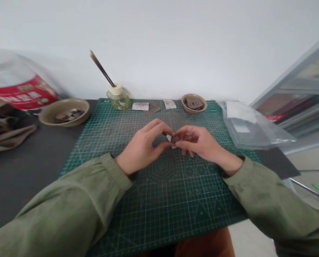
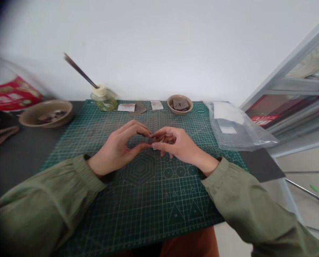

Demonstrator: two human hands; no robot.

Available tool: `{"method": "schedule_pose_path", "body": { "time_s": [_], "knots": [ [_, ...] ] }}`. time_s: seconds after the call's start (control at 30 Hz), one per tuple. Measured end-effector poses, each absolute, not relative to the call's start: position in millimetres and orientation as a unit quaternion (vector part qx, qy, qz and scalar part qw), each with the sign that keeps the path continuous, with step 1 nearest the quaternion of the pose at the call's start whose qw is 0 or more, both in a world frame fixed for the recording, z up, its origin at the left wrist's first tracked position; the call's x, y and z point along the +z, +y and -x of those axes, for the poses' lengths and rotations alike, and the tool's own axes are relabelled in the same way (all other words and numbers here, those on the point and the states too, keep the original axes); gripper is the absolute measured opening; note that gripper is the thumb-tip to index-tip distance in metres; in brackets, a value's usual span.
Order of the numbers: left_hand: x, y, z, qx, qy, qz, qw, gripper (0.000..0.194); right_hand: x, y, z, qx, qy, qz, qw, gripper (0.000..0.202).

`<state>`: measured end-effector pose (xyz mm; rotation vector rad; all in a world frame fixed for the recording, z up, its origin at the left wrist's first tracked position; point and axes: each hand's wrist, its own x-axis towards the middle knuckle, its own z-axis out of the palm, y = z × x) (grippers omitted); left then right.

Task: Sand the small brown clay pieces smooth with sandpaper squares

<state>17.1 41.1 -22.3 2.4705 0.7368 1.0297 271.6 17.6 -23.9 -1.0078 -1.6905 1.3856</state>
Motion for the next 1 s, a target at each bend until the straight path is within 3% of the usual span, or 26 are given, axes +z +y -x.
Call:
{"method": "schedule_pose_path", "body": {
  "time_s": [0.1,0.2,0.27,0.33,0.53,0.77,1.0],
  "knots": [
    [-25,40,-18,0.362,0.291,-0.868,0.178,0.025,-28,18,-270,0.489,-0.659,0.417,0.389,0.037],
    [-29,38,-19,0.311,0.309,-0.887,0.145,0.056,-26,22,-277,0.273,-0.733,0.470,0.410,0.016],
    [-31,36,-19,0.259,0.294,-0.912,0.119,0.057,-23,25,-283,0.135,-0.771,0.472,0.406,0.010],
    [-32,35,-20,0.225,0.282,-0.927,0.102,0.043,-22,26,-286,0.078,-0.796,0.455,0.392,0.012],
    [-29,35,-20,0.215,0.277,-0.930,0.114,0.020,-25,22,-284,0.040,-0.853,0.399,0.334,0.016],
    [-29,32,-19,0.238,0.304,-0.914,0.122,0.027,-25,21,-284,0.056,-0.892,0.370,0.253,0.020],
    [-29,31,-18,0.240,0.289,-0.920,0.108,0.023,-24,22,-283,0.101,-0.881,0.370,0.278,0.018]
  ]
}}
